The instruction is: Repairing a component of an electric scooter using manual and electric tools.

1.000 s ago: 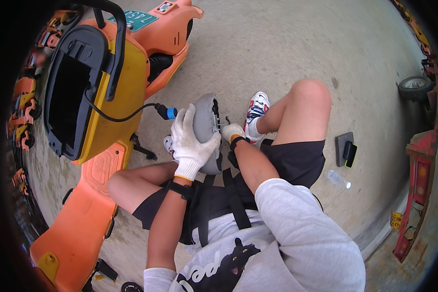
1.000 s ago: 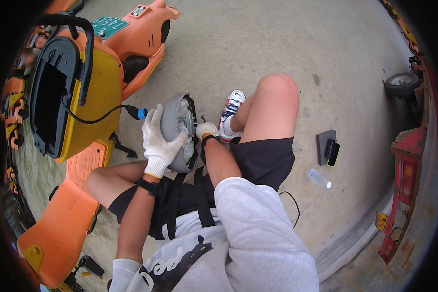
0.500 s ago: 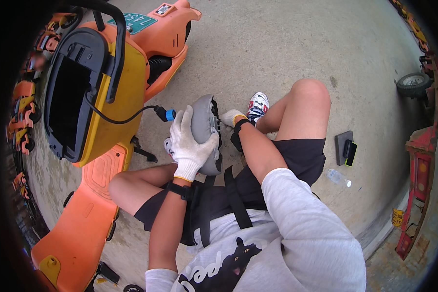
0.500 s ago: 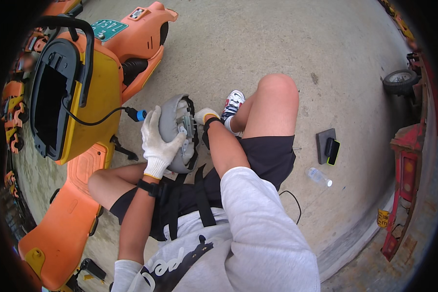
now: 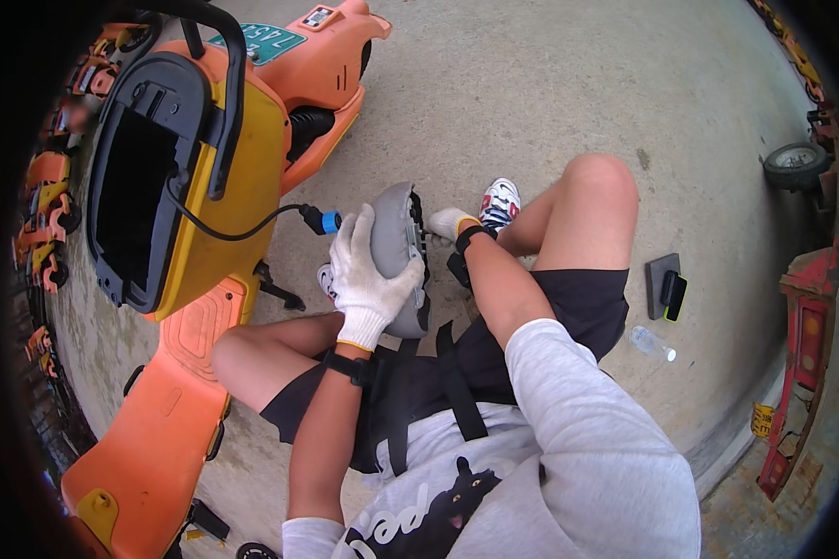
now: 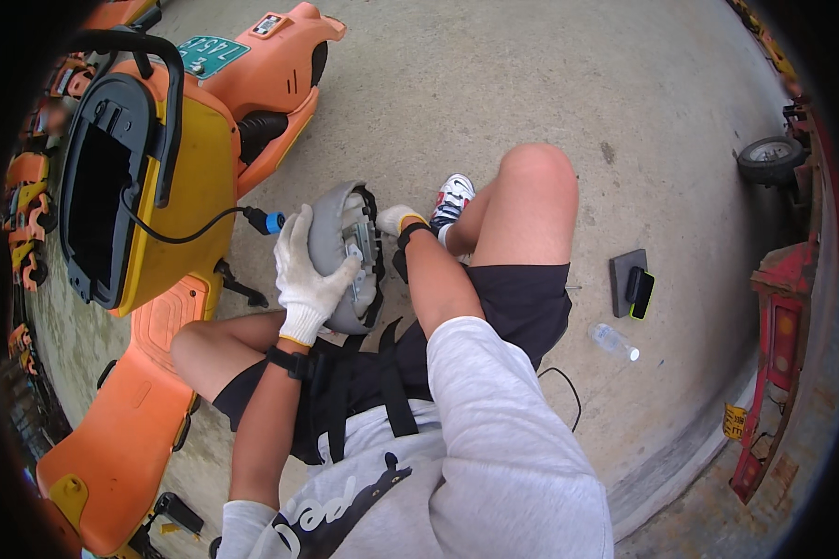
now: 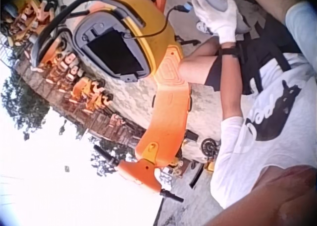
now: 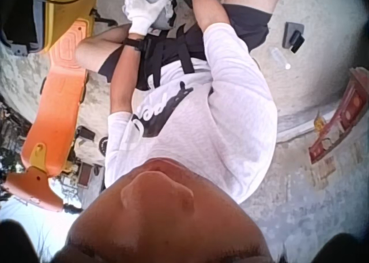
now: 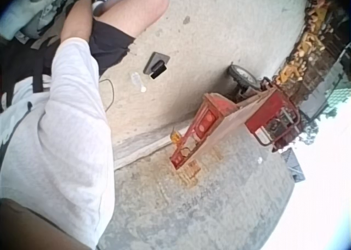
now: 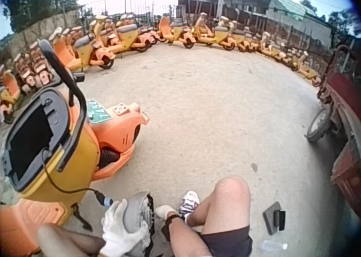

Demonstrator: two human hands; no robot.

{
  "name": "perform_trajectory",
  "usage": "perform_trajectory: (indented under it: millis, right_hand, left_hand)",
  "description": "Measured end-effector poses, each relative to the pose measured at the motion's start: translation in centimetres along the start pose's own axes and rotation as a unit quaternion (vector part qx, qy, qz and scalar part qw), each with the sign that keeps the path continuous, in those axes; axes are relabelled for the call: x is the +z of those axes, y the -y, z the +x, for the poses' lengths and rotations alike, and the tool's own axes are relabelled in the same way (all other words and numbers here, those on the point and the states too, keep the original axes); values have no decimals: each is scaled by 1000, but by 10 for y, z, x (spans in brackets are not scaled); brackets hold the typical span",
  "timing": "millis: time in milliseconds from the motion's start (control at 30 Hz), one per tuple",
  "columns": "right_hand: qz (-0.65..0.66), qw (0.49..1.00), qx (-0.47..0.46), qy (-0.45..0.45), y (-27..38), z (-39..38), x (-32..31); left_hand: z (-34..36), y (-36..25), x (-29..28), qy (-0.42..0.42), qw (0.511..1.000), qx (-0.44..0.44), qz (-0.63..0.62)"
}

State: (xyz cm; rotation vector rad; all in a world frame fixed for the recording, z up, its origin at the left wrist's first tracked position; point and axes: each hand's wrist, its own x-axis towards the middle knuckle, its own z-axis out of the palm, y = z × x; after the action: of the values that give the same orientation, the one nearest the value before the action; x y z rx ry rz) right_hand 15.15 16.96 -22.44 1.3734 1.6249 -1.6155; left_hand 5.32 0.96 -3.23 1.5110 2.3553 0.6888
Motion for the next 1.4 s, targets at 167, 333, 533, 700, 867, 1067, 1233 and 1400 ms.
perform_trajectory:
  millis: [167, 333, 533, 700, 867, 1067, 1233, 1400]
  right_hand:
    - [17, 1000, -6, -19, 17, -4, 5]
    - [5, 999, -28, 28, 18, -3, 35]
    - [-125, 992, 6, 23, -32, 40, 64]
    - [-66, 994, 52, -75, -46, 39, 72]
    - [-38, 990, 66, -119, -13, -19, 75]
    - [2, 955, 102, -277, -33, -32, 64]
    - [31, 963, 71, -259, -9, -24, 45]
    - [-69, 994, 20, -80, -11, 13, -8]
  left_hand:
    - [0, 0, -1, 5, 1000, -14, 0]
    - [-1, 4, -7, 11, 999, -39, 12]
    - [4, -2, -2, 14, 1000, -20, 1]
    - [5, -8, 5, 14, 1000, 15, 2]
    - [-1, 5, -2, -1, 1000, 3, 16]
    - [2, -5, 1, 10, 1000, -2, -5]
    - [-1, 3, -2, 5, 1000, -5, 0]
    - [5, -7, 3, 14, 1000, 3, -7]
